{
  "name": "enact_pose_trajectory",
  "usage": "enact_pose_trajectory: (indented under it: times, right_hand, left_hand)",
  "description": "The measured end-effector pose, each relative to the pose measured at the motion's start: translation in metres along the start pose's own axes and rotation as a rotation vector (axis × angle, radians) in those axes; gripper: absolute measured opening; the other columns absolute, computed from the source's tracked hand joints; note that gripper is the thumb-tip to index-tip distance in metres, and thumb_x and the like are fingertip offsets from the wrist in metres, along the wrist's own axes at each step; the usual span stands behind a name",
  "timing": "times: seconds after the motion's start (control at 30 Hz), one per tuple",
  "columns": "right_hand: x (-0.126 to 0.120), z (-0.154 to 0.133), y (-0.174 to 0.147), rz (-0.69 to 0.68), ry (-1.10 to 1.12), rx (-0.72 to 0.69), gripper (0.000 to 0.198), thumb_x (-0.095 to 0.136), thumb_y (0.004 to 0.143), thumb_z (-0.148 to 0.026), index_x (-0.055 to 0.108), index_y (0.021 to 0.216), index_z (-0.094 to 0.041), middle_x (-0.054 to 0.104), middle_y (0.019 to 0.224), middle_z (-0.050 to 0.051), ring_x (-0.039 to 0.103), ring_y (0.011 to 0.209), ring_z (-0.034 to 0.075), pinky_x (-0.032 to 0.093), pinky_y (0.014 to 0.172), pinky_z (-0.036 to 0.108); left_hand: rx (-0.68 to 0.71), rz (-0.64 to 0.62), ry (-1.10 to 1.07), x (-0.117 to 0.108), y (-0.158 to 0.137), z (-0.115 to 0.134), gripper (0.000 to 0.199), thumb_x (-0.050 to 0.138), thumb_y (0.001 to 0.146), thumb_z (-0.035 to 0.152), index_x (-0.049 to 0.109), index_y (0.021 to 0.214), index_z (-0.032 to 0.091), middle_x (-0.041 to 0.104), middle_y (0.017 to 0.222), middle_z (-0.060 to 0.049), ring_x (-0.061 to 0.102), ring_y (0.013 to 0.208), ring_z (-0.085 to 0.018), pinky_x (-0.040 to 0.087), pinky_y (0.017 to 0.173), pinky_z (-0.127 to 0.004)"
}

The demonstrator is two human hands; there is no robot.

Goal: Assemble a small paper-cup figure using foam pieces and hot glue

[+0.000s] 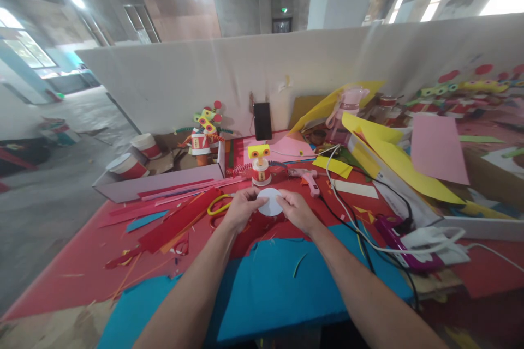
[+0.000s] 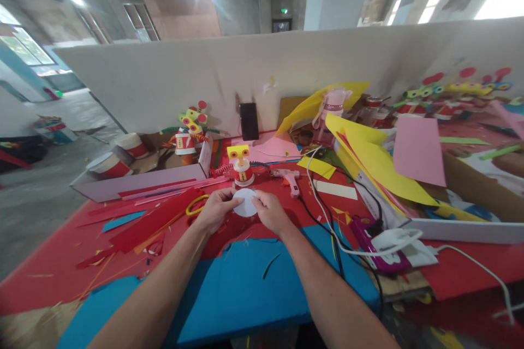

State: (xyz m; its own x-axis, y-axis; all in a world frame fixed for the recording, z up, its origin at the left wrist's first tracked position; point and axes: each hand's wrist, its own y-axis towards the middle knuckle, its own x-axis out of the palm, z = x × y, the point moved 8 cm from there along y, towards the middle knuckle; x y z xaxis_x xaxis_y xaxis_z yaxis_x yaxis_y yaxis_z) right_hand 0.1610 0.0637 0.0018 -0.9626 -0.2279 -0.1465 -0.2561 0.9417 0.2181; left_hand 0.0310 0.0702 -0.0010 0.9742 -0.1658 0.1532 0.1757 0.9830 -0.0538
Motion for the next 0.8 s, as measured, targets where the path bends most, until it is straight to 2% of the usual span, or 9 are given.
enact_pose_trajectory:
  times: [0.33, 0.53, 0.67, 0.8]
  right_hand:
    - [0.005, -0.003, -0.002, -0.021, 0.020, 0.006, 0.025, 0.050, 0.084, -0.036, 0.064, 0.081, -0.016, 0.047, 0.051, -0.004, 0.041, 0.048, 0.010, 0.031, 0.043, 0.019]
    - [0.010, 0.005, -0.002, 0.001, 0.162, 0.066, 0.029, 0.054, 0.082, -0.044, 0.063, 0.082, -0.017, 0.042, 0.045, -0.006, 0.036, 0.038, 0.008, 0.028, 0.039, 0.020]
    - [0.016, 0.005, -0.003, -0.037, 0.249, 0.122, 0.034, 0.054, 0.081, -0.050, 0.061, 0.085, -0.017, 0.038, 0.040, -0.009, 0.030, 0.033, 0.007, 0.024, 0.036, 0.019]
    - [0.014, 0.004, -0.002, 0.004, 0.309, 0.113, 0.035, 0.054, 0.081, -0.052, 0.058, 0.080, -0.017, 0.051, 0.044, -0.006, 0.045, 0.038, 0.009, 0.038, 0.042, 0.021]
  left_hand:
    - [0.023, 0.025, 0.001, 0.001, 0.000, -0.002, 0.034, 0.083, 0.053, 0.033, 0.059, 0.064, 0.012, 0.061, 0.060, 0.001, 0.054, 0.052, -0.009, 0.042, 0.051, -0.020]
    - [0.004, 0.096, -0.035, -0.003, 0.003, -0.012, 0.035, 0.083, 0.053, 0.036, 0.061, 0.069, 0.013, 0.063, 0.061, 0.001, 0.055, 0.051, -0.010, 0.043, 0.051, -0.021]
    - [0.024, 0.136, -0.111, -0.002, 0.005, -0.014, 0.038, 0.081, 0.057, 0.039, 0.064, 0.078, 0.013, 0.066, 0.066, 0.000, 0.056, 0.052, -0.010, 0.044, 0.052, -0.022]
    - [0.070, 0.130, -0.247, 0.003, 0.004, -0.007, 0.035, 0.073, 0.068, 0.046, 0.064, 0.078, 0.014, 0.064, 0.064, -0.001, 0.055, 0.053, -0.009, 0.044, 0.052, -0.021]
